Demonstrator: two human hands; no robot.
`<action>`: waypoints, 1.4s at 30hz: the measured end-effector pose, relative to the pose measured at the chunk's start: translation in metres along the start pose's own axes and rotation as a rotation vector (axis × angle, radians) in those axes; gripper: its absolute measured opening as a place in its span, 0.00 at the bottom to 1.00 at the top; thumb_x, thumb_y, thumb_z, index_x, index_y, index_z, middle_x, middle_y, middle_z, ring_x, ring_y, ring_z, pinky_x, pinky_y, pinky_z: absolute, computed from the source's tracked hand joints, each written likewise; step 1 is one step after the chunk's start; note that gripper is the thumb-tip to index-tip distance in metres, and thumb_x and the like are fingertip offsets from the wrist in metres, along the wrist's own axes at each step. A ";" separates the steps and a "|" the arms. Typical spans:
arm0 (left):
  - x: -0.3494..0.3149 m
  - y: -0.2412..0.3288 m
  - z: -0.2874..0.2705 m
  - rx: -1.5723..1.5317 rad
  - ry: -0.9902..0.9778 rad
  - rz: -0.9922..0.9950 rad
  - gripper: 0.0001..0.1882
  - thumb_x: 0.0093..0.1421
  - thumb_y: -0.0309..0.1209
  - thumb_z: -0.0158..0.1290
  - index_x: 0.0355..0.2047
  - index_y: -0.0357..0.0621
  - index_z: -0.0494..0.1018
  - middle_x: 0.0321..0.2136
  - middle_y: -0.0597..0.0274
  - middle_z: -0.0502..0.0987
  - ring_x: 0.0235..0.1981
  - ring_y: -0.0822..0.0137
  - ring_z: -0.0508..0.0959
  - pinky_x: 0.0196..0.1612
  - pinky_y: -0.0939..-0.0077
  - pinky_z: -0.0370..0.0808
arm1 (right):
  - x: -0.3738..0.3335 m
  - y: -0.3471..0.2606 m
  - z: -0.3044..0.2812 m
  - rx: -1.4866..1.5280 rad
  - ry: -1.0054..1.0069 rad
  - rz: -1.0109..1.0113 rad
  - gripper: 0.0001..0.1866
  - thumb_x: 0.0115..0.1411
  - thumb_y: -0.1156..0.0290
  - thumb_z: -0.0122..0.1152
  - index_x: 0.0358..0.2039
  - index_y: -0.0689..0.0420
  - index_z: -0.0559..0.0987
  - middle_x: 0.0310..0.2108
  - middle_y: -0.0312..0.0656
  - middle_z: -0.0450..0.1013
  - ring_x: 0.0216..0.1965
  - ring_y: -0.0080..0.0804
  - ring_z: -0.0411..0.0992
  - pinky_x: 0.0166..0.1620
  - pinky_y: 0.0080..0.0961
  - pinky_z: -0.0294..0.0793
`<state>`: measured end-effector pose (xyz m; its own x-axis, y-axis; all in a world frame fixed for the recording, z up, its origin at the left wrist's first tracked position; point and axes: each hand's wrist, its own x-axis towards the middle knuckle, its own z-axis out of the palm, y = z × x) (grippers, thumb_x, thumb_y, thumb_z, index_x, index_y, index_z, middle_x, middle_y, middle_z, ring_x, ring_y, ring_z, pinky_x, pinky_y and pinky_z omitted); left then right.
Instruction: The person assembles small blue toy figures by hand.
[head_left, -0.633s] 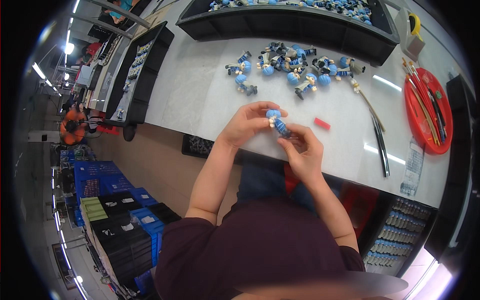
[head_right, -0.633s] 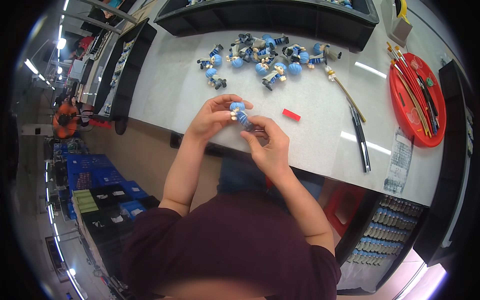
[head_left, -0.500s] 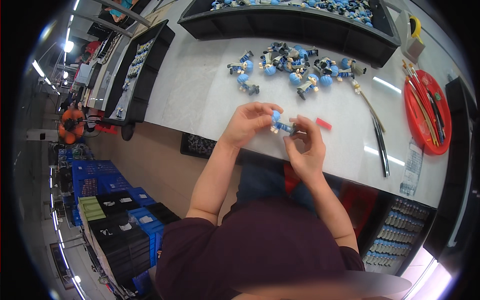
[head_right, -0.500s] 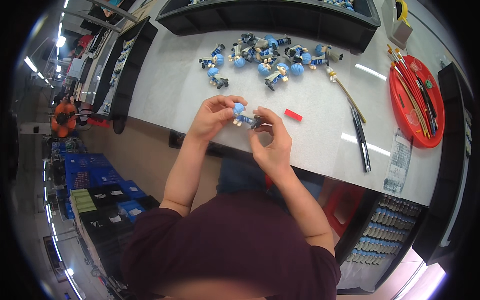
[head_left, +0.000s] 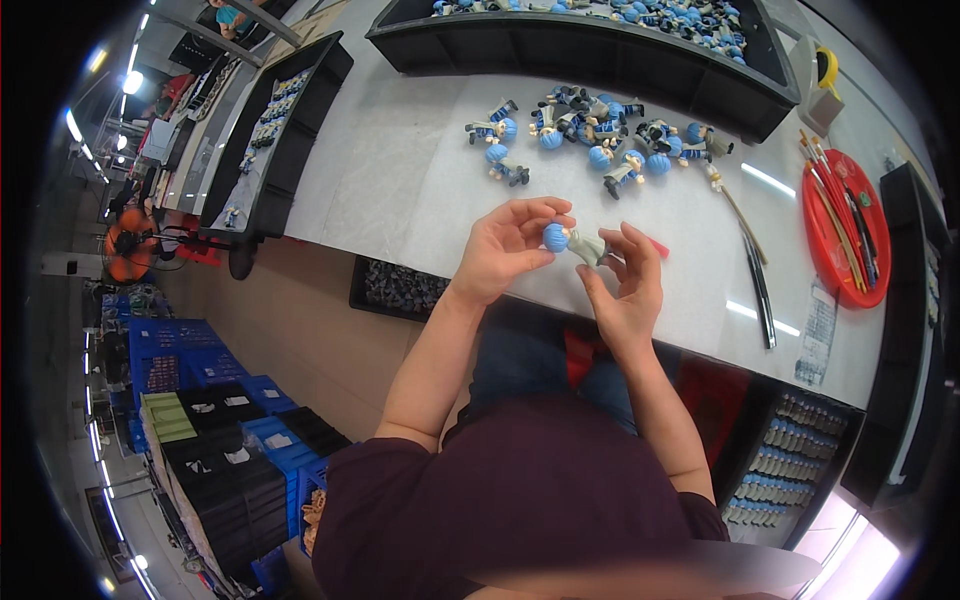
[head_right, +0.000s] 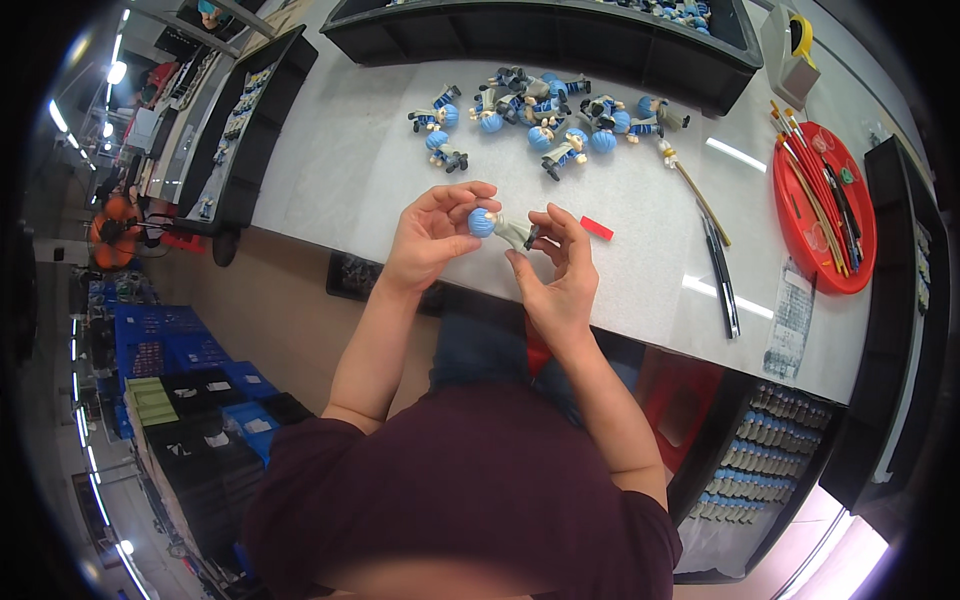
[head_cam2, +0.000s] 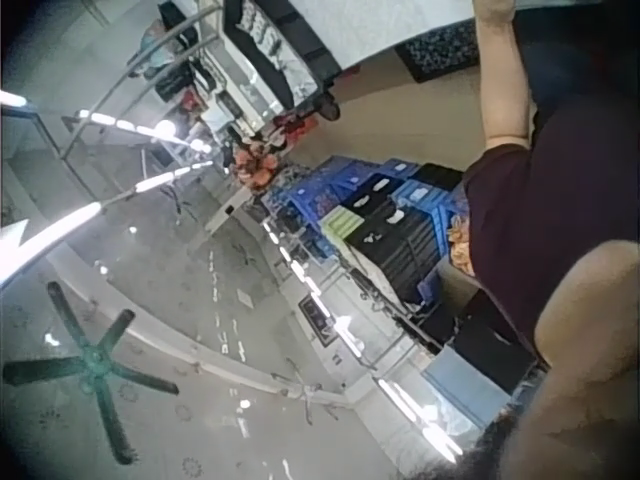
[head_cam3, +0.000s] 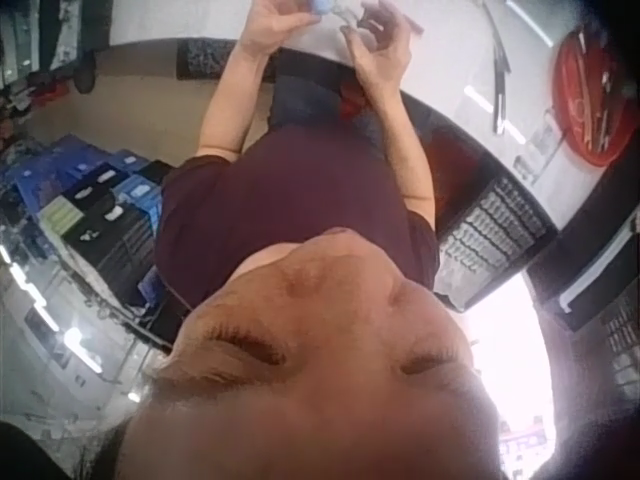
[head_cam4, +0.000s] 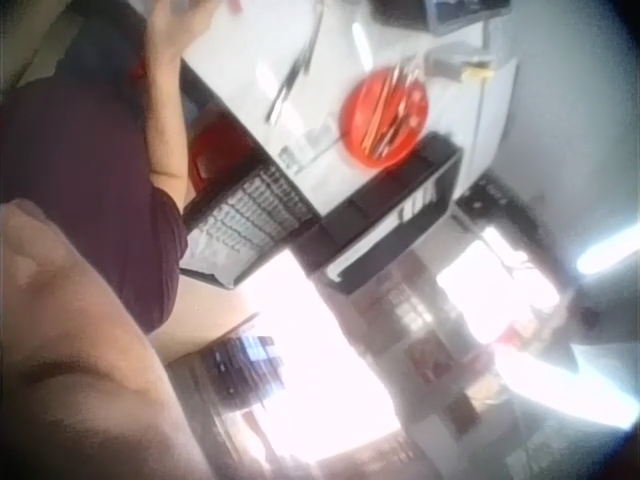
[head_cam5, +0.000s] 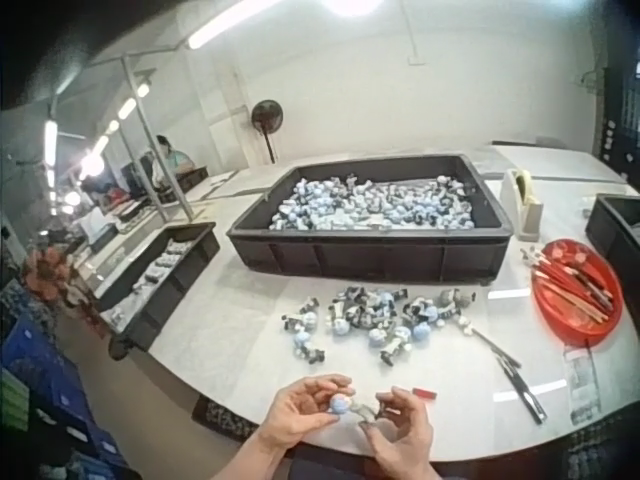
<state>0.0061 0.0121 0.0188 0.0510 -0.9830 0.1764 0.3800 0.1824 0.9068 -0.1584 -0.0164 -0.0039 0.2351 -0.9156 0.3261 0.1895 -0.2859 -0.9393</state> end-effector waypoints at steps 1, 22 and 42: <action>-0.001 0.000 0.001 -0.001 -0.002 0.003 0.24 0.40 0.09 0.50 0.40 0.40 0.67 0.47 0.48 0.65 0.48 0.59 0.70 0.49 0.70 0.68 | 0.000 -0.001 0.000 -0.002 0.000 -0.003 0.31 0.44 0.85 0.61 0.50 0.63 0.61 0.43 0.47 0.66 0.44 0.30 0.67 0.43 0.23 0.70; -0.008 0.008 0.025 0.137 0.035 0.032 0.25 0.42 0.09 0.49 0.43 0.36 0.65 0.47 0.52 0.65 0.47 0.63 0.70 0.52 0.70 0.66 | 0.000 0.003 -0.004 -0.052 0.010 -0.117 0.26 0.43 0.85 0.61 0.46 0.63 0.66 0.45 0.46 0.63 0.44 0.32 0.66 0.44 0.24 0.69; -0.006 -0.010 0.032 0.146 0.317 -0.166 0.14 0.52 0.18 0.51 0.40 0.35 0.68 0.34 0.62 0.71 0.34 0.73 0.72 0.38 0.80 0.71 | -0.006 -0.012 -0.018 -0.419 0.025 -0.475 0.21 0.38 0.81 0.63 0.37 0.57 0.73 0.41 0.47 0.64 0.42 0.46 0.63 0.44 0.35 0.65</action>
<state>-0.0278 0.0172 0.0204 0.2919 -0.9527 -0.0841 0.2729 -0.0013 0.9620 -0.1797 -0.0127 0.0036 0.1941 -0.6663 0.7200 -0.1223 -0.7447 -0.6561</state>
